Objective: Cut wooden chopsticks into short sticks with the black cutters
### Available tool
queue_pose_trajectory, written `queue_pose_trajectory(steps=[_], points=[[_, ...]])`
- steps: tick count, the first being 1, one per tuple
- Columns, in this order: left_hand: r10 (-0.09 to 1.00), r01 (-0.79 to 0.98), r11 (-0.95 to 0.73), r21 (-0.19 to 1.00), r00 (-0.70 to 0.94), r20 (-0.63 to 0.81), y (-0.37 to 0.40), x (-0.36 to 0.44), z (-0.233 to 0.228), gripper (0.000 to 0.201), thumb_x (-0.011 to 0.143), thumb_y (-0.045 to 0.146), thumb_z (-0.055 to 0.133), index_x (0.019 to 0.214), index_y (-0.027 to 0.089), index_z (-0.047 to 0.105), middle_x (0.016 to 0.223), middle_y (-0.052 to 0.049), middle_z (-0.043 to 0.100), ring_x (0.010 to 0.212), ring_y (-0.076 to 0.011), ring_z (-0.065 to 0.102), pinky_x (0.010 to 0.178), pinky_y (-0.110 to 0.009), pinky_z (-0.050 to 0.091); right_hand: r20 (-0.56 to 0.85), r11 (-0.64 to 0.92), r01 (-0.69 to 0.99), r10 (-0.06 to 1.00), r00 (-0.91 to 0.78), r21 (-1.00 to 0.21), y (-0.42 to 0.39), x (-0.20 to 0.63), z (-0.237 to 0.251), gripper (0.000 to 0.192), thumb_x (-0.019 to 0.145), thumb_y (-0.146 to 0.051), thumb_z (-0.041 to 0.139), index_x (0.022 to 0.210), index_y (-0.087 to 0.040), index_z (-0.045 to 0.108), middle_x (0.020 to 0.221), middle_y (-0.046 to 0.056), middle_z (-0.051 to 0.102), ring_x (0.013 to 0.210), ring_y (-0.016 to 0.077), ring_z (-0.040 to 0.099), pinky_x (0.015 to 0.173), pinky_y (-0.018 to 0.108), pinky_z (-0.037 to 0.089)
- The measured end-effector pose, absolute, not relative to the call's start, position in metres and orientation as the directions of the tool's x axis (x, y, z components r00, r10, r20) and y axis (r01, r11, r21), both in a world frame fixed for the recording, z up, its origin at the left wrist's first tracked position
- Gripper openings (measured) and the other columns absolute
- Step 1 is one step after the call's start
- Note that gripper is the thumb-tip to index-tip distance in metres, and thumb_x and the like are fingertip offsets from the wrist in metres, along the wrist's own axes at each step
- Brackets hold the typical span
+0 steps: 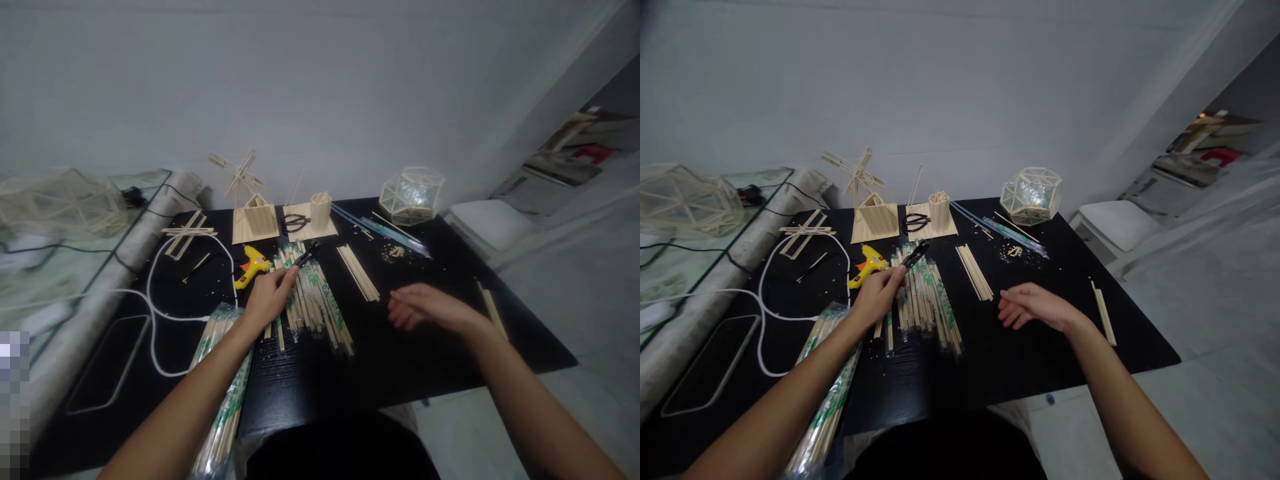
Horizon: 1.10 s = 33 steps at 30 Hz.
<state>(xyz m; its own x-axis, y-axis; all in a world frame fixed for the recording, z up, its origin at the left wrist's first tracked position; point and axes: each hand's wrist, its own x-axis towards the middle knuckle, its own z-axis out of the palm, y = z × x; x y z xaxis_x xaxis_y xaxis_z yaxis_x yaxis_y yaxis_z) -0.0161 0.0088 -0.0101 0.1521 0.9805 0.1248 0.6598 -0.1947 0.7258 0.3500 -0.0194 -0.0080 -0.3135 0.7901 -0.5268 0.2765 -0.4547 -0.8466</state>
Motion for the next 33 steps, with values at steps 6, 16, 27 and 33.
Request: queue_pose_trajectory(steps=[6, 16, 27, 33], points=[[0.979, 0.657, -0.203, 0.726, 0.161, 0.128, 0.009, -0.016, -0.01, 0.059, 0.1, 0.063, 0.034, 0.069, 0.02, 0.06, 0.063, -0.001, 0.062, 0.063, -0.0186, 0.059, 0.064, -0.028, 0.038, -0.146, -0.16, 0.121, 0.982, 0.118, -0.98, -0.017, 0.366, -0.031, 0.04, 0.078, -0.053, 0.079, 0.101, -0.02, 0.077, 0.115, 0.013, 0.077, 0.111, 0.0301, 0.071, 0.098, 0.047, 0.057], [0.978, 0.668, -0.206, 0.715, 0.156, 0.137, 0.009, -0.016, -0.009, 0.061, 0.099, 0.065, 0.033, 0.069, 0.02, 0.062, 0.059, -0.001, 0.06, 0.061, -0.0193, 0.06, 0.061, -0.028, 0.039, -0.382, -0.368, 0.101, 0.887, -0.259, -0.924, -0.019, 0.377, -0.025, 0.069, 0.09, -0.076, 0.047, 0.105, -0.015, 0.075, 0.106, 0.022, 0.076, 0.098, 0.037, 0.075, 0.085, 0.056, 0.058], [0.981, 0.629, -0.196, 0.752, 0.12, 0.155, 0.008, -0.016, -0.012, 0.059, 0.099, 0.065, 0.034, 0.072, 0.02, 0.061, 0.062, -0.001, 0.06, 0.063, -0.018, 0.059, 0.061, -0.028, 0.04, 0.156, 0.223, 0.504, 0.973, -0.173, -0.834, -0.008, 0.283, -0.008, 0.025, 0.091, -0.038, 0.064, 0.107, -0.021, 0.07, 0.09, 0.004, 0.074, 0.071, 0.0178, 0.068, 0.069, 0.031, 0.056], [0.977, 0.635, -0.211, 0.743, 0.113, 0.181, 0.009, -0.016, -0.013, 0.057, 0.098, 0.065, 0.036, 0.072, 0.02, 0.06, 0.06, 0.001, 0.056, 0.061, -0.0172, 0.057, 0.061, -0.027, 0.04, 0.079, 0.471, 0.665, 0.844, -0.53, -0.579, 0.012, 0.215, -0.007, 0.036, 0.084, -0.015, 0.074, 0.12, -0.015, 0.071, 0.101, 0.01, 0.069, 0.094, 0.0227, 0.067, 0.088, 0.035, 0.054]])
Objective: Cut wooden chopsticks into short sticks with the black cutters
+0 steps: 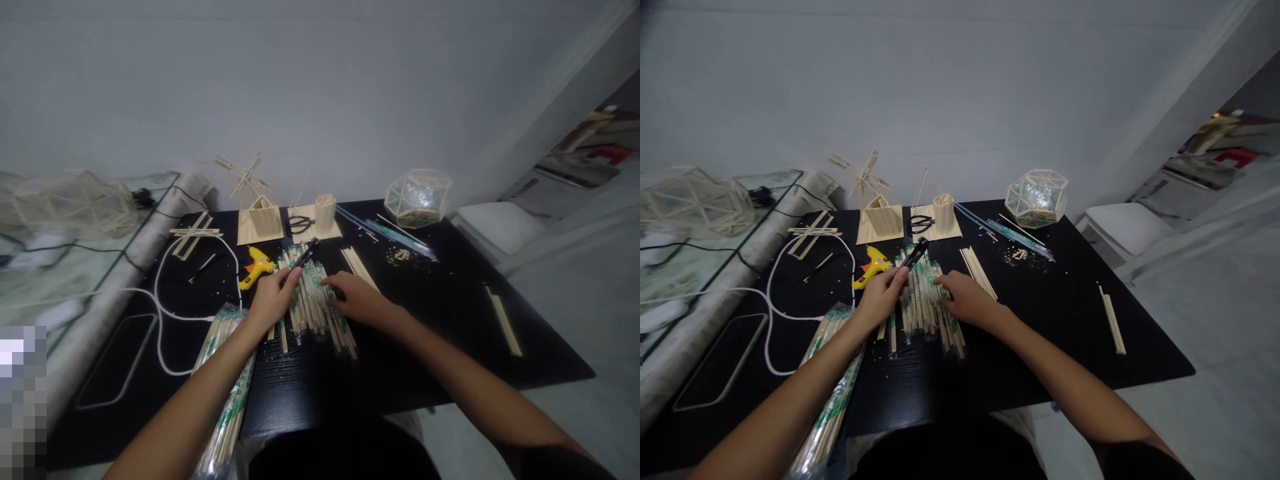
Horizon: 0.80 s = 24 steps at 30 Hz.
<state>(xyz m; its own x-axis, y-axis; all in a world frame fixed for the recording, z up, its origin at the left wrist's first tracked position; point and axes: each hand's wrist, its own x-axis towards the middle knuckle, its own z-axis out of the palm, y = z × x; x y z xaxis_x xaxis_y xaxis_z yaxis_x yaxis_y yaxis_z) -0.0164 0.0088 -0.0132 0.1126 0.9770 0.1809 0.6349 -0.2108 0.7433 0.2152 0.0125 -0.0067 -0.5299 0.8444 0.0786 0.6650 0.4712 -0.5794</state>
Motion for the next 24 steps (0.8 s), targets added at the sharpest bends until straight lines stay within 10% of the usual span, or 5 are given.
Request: queue_pose_trajectory(steps=[5, 14, 24], points=[[0.979, 0.64, -0.202, 0.742, 0.122, 0.162, 0.009, -0.017, -0.012, 0.057, 0.099, 0.064, 0.035, 0.073, 0.02, 0.06, 0.061, 0.001, 0.057, 0.061, -0.0175, 0.057, 0.061, -0.028, 0.039, -0.033, 0.543, 0.708, 0.783, -0.621, -0.451, 0.031, 0.201, -0.008, 0.054, 0.08, -0.021, 0.082, 0.131, -0.013, 0.067, 0.104, 0.012, 0.065, 0.104, 0.0272, 0.064, 0.095, 0.037, 0.051], [0.976, 0.635, -0.217, 0.742, 0.143, 0.163, 0.009, -0.017, -0.012, 0.055, 0.1, 0.061, 0.037, 0.073, 0.019, 0.061, 0.06, 0.001, 0.056, 0.061, -0.0169, 0.057, 0.061, -0.027, 0.038, -0.016, 0.397, 0.725, 0.872, -0.489, -0.563, 0.019, 0.206, -0.02, 0.072, 0.075, -0.025, 0.086, 0.139, -0.013, 0.055, 0.123, 0.015, 0.056, 0.107, 0.0262, 0.063, 0.096, 0.038, 0.05], [0.977, 0.636, -0.215, 0.741, 0.139, 0.164, 0.009, -0.016, -0.015, 0.056, 0.1, 0.063, 0.036, 0.072, 0.019, 0.06, 0.061, 0.002, 0.054, 0.061, -0.0168, 0.056, 0.062, -0.027, 0.038, -0.144, 0.074, 0.705, 0.959, -0.245, -0.706, 0.026, 0.215, -0.022, 0.053, 0.082, -0.014, 0.074, 0.132, -0.014, 0.056, 0.084, 0.003, 0.067, 0.078, 0.019, 0.065, 0.072, 0.029, 0.047]])
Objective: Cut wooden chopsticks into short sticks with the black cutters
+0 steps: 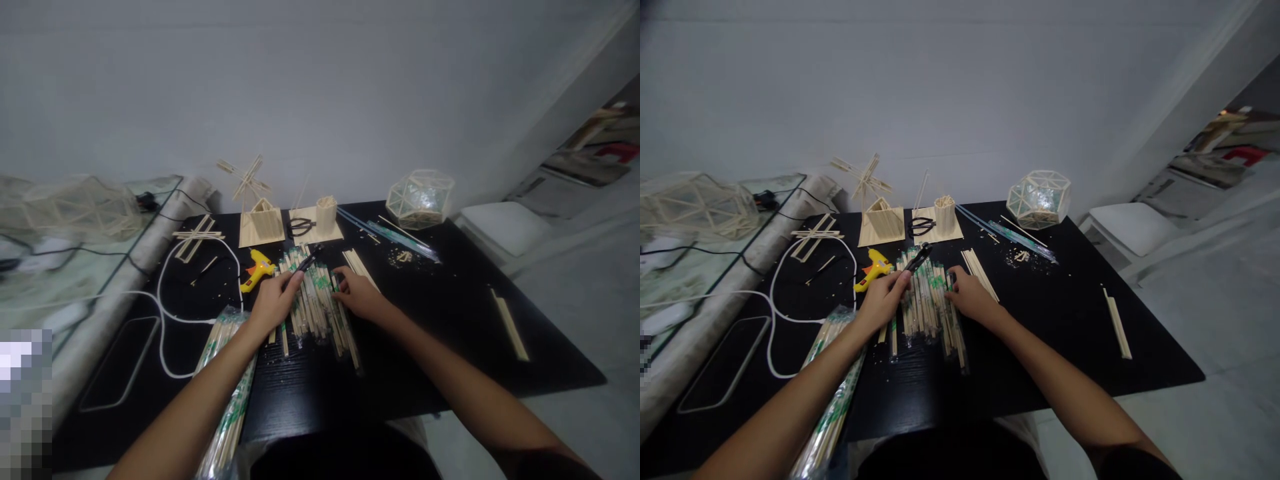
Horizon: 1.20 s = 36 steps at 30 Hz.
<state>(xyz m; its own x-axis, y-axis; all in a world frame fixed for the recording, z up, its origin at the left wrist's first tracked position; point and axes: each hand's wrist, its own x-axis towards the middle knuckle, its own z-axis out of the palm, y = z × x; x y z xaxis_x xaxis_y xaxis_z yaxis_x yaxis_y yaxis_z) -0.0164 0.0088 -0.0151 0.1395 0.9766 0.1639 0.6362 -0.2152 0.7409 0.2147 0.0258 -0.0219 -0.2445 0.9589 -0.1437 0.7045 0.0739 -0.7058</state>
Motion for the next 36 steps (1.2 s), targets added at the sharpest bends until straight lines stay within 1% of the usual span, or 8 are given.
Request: queue_pose_trajectory(steps=[3, 7, 10, 13, 20, 27, 31, 36], points=[[0.978, 0.638, -0.207, 0.742, 0.132, 0.16, 0.008, -0.016, -0.015, 0.056, 0.099, 0.062, 0.037, 0.072, 0.02, 0.06, 0.06, 0.002, 0.054, 0.061, -0.0166, 0.056, 0.061, -0.027, 0.038, -0.132, 0.005, 0.584, 0.973, -0.192, -0.812, 0.028, 0.218, -0.025, 0.053, 0.079, -0.018, 0.078, 0.128, -0.014, 0.058, 0.081, 0.002, 0.069, 0.075, 0.018, 0.065, 0.07, 0.029, 0.049], [0.976, 0.641, -0.216, 0.736, 0.137, 0.168, 0.009, -0.017, -0.015, 0.055, 0.1, 0.061, 0.037, 0.074, 0.02, 0.062, 0.059, 0.002, 0.054, 0.061, -0.017, 0.057, 0.062, -0.027, 0.039, -0.172, -0.11, 0.225, 0.945, -0.277, -0.968, 0.024, 0.219, -0.027, 0.04, 0.074, -0.03, 0.082, 0.108, -0.015, 0.065, 0.078, 0.0, 0.07, 0.069, 0.0156, 0.066, 0.065, 0.027, 0.052], [0.973, 0.651, -0.229, 0.724, 0.145, 0.177, 0.009, -0.016, -0.014, 0.053, 0.1, 0.06, 0.039, 0.076, 0.019, 0.064, 0.063, 0.001, 0.057, 0.064, -0.0176, 0.058, 0.064, -0.027, 0.039, -0.202, -0.211, 0.01, 0.916, -0.346, -0.977, 0.018, 0.215, -0.028, 0.037, 0.07, -0.042, 0.084, 0.089, -0.017, 0.066, 0.075, 0.0, 0.069, 0.06, 0.013, 0.063, 0.058, 0.026, 0.052], [0.97, 0.667, -0.242, 0.705, 0.149, 0.192, 0.008, -0.015, -0.013, 0.048, 0.099, 0.058, 0.043, 0.077, 0.019, 0.062, 0.066, 0.001, 0.058, 0.065, -0.0174, 0.057, 0.065, -0.027, 0.038, -0.221, -0.272, -0.112, 0.915, -0.336, -0.956, 0.012, 0.212, -0.032, 0.041, 0.069, -0.049, 0.083, 0.086, -0.018, 0.062, 0.069, -0.004, 0.066, 0.045, 0.0087, 0.053, 0.042, 0.022, 0.043], [0.974, 0.638, -0.223, 0.738, 0.112, 0.197, 0.008, -0.016, -0.013, 0.042, 0.098, 0.055, 0.047, 0.084, 0.019, 0.064, 0.066, 0.003, 0.058, 0.063, -0.0156, 0.054, 0.065, -0.027, 0.038, -0.171, -0.226, -0.172, 0.943, -0.285, -0.959, 0.008, 0.209, -0.036, 0.04, 0.071, -0.049, 0.081, 0.086, -0.019, 0.06, 0.063, -0.007, 0.06, 0.035, 0.006, 0.043, 0.028, 0.019, 0.027], [0.998, 0.324, -0.049, 0.945, 0.057, 0.032, 0.007, -0.005, -0.023, 0.037, 0.075, 0.051, 0.078, 0.086, 0.016, 0.071, 0.074, 0.0, 0.065, 0.067, -0.0148, 0.058, 0.065, -0.025, 0.044, -0.119, -0.186, -0.142, 0.915, -0.385, -0.972, 0.001, 0.202, -0.042, 0.042, 0.07, -0.052, 0.083, 0.087, -0.018, 0.064, 0.064, -0.005, 0.063, 0.041, 0.0068, 0.047, 0.037, 0.02, 0.036], [0.991, 0.204, 0.095, 0.974, 0.07, -0.111, 0.006, -0.001, -0.027, 0.041, 0.068, 0.051, 0.084, 0.079, 0.015, 0.067, 0.054, 0.006, 0.049, 0.047, -0.0084, 0.04, 0.047, -0.022, 0.032, -0.101, -0.17, -0.125, 0.897, -0.43, -0.978, -0.003, 0.198, -0.042, 0.043, 0.071, -0.054, 0.083, 0.087, -0.018, 0.066, 0.067, -0.003, 0.065, 0.046, 0.0093, 0.054, 0.043, 0.022, 0.043], [0.987, 0.038, 0.1, 0.994, -0.127, -0.095, 0.013, -0.009, -0.023, 0.041, 0.066, 0.047, 0.087, 0.073, 0.017, 0.061, 0.051, 0.009, 0.042, 0.043, -0.0059, 0.034, 0.043, -0.02, 0.027, -0.123, -0.188, -0.091, 0.87, -0.478, -0.978, -0.005, 0.199, -0.038, 0.04, 0.08, -0.055, 0.075, 0.079, -0.016, 0.067, 0.063, -0.003, 0.063, 0.043, 0.008, 0.051, 0.039, 0.02, 0.041]])
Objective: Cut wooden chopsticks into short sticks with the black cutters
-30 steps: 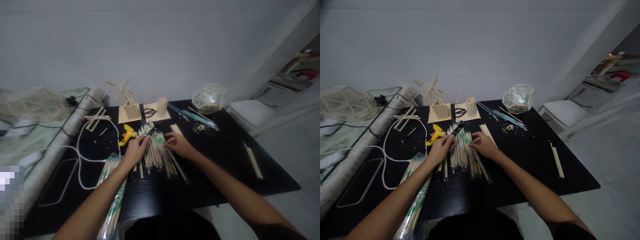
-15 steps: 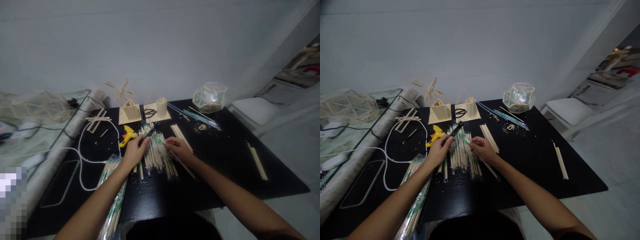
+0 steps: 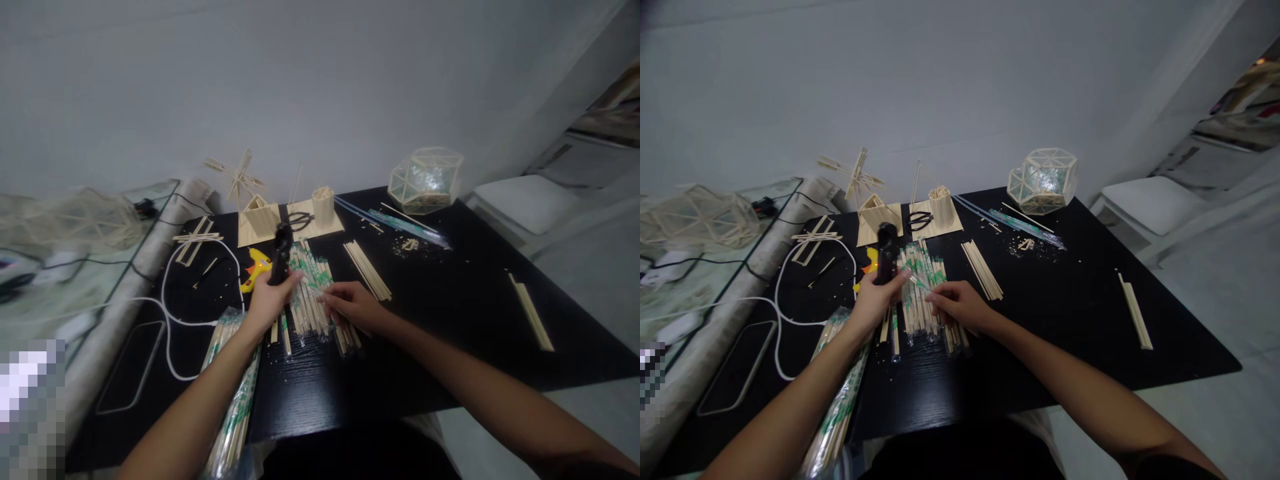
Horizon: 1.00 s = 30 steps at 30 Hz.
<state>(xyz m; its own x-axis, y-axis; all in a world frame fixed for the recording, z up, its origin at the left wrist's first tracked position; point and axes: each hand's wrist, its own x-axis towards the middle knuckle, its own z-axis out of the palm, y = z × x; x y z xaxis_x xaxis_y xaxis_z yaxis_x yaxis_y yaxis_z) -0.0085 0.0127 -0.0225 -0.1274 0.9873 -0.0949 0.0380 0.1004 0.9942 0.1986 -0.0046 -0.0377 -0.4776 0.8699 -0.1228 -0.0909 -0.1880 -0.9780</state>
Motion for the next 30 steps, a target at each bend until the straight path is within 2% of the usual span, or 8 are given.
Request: queue_pose_trajectory(steps=[3, 5, 9, 16, 21, 25, 27, 30], points=[[0.968, -0.112, 0.058, 0.992, -0.238, -0.083, 0.017, -0.011, -0.017, 0.041, 0.066, 0.045, 0.088, 0.075, 0.017, 0.059, 0.051, 0.01, 0.039, 0.042, -0.0047, 0.031, 0.042, -0.019, 0.027, -0.131, -0.19, -0.065, 0.85, -0.509, -0.98, -0.004, 0.199, -0.038, 0.04, 0.081, -0.054, 0.073, 0.083, -0.015, 0.07, 0.063, -0.002, 0.064, 0.042, 0.008, 0.052, 0.039, 0.02, 0.041], [0.956, -0.147, 0.028, 0.989, -0.284, -0.069, 0.017, -0.01, -0.016, 0.041, 0.066, 0.045, 0.088, 0.076, 0.017, 0.059, 0.051, 0.011, 0.039, 0.042, -0.0044, 0.031, 0.041, -0.019, 0.026, -0.126, -0.174, -0.047, 0.848, -0.515, -0.984, -0.003, 0.199, -0.039, 0.039, 0.083, -0.054, 0.071, 0.084, -0.015, 0.07, 0.065, -0.002, 0.065, 0.042, 0.0075, 0.052, 0.038, 0.019, 0.04], [0.948, -0.084, 0.026, 0.996, -0.315, -0.051, 0.012, -0.003, -0.02, 0.043, 0.067, 0.049, 0.086, 0.079, 0.016, 0.061, 0.052, 0.009, 0.043, 0.042, -0.005, 0.035, 0.041, -0.02, 0.027, -0.116, -0.16, -0.045, 0.855, -0.506, -0.986, -0.004, 0.2, -0.036, 0.039, 0.083, -0.054, 0.07, 0.082, -0.016, 0.069, 0.065, -0.002, 0.065, 0.04, 0.0064, 0.048, 0.036, 0.018, 0.036], [0.975, -0.008, 0.072, 0.997, -0.212, -0.072, 0.002, 0.004, -0.024, 0.044, 0.068, 0.052, 0.085, 0.077, 0.016, 0.061, 0.052, 0.009, 0.043, 0.043, -0.006, 0.036, 0.042, -0.02, 0.029, -0.129, -0.198, -0.08, 0.848, -0.515, -0.977, -0.007, 0.201, -0.031, 0.04, 0.084, -0.058, 0.069, 0.077, -0.019, 0.063, 0.049, -0.007, 0.051, 0.036, 0.0068, 0.041, 0.034, 0.018, 0.03], [0.986, 0.027, 0.064, 0.998, -0.159, -0.059, 0.0, 0.003, -0.023, 0.044, 0.068, 0.053, 0.085, 0.076, 0.015, 0.063, 0.052, 0.008, 0.043, 0.045, -0.0059, 0.036, 0.044, -0.02, 0.029, -0.116, -0.203, -0.117, 0.851, -0.513, -0.972, -0.006, 0.199, -0.031, 0.041, 0.083, -0.059, 0.07, 0.085, -0.017, 0.066, 0.061, -0.004, 0.06, 0.039, 0.0057, 0.04, 0.035, 0.019, 0.027], [0.978, -0.031, 0.003, 1.0, -0.208, -0.01, 0.005, -0.004, -0.017, 0.045, 0.075, 0.056, 0.078, 0.085, 0.014, 0.068, 0.053, 0.009, 0.039, 0.045, -0.0058, 0.034, 0.042, -0.02, 0.027, -0.078, -0.14, -0.08, 0.849, -0.522, -0.987, -0.003, 0.201, -0.032, 0.042, 0.084, -0.057, 0.07, 0.087, -0.016, 0.069, 0.065, -0.002, 0.062, 0.043, 0.0056, 0.041, 0.04, 0.02, 0.027], [0.962, -0.056, -0.019, 0.998, -0.275, 0.003, 0.009, -0.01, -0.016, 0.044, 0.073, 0.054, 0.08, 0.087, 0.015, 0.068, 0.054, 0.009, 0.041, 0.045, -0.0056, 0.034, 0.043, -0.02, 0.029, -0.079, -0.119, -0.04, 0.84, -0.537, -0.992, -0.001, 0.204, -0.031, 0.041, 0.084, -0.056, 0.07, 0.085, -0.016, 0.069, 0.064, -0.002, 0.062, 0.043, 0.0058, 0.04, 0.041, 0.02, 0.026], [0.948, 0.035, -0.008, 0.999, -0.318, 0.019, 0.015, -0.016, -0.019, 0.044, 0.071, 0.054, 0.082, 0.088, 0.015, 0.068, 0.056, 0.007, 0.047, 0.046, -0.0066, 0.039, 0.045, -0.021, 0.032, -0.097, -0.107, 0.014, 0.827, -0.554, -0.994, 0.001, 0.21, -0.026, 0.041, 0.086, -0.056, 0.068, 0.078, -0.016, 0.067, 0.061, -0.003, 0.059, 0.043, 0.0061, 0.037, 0.042, 0.021, 0.025]])
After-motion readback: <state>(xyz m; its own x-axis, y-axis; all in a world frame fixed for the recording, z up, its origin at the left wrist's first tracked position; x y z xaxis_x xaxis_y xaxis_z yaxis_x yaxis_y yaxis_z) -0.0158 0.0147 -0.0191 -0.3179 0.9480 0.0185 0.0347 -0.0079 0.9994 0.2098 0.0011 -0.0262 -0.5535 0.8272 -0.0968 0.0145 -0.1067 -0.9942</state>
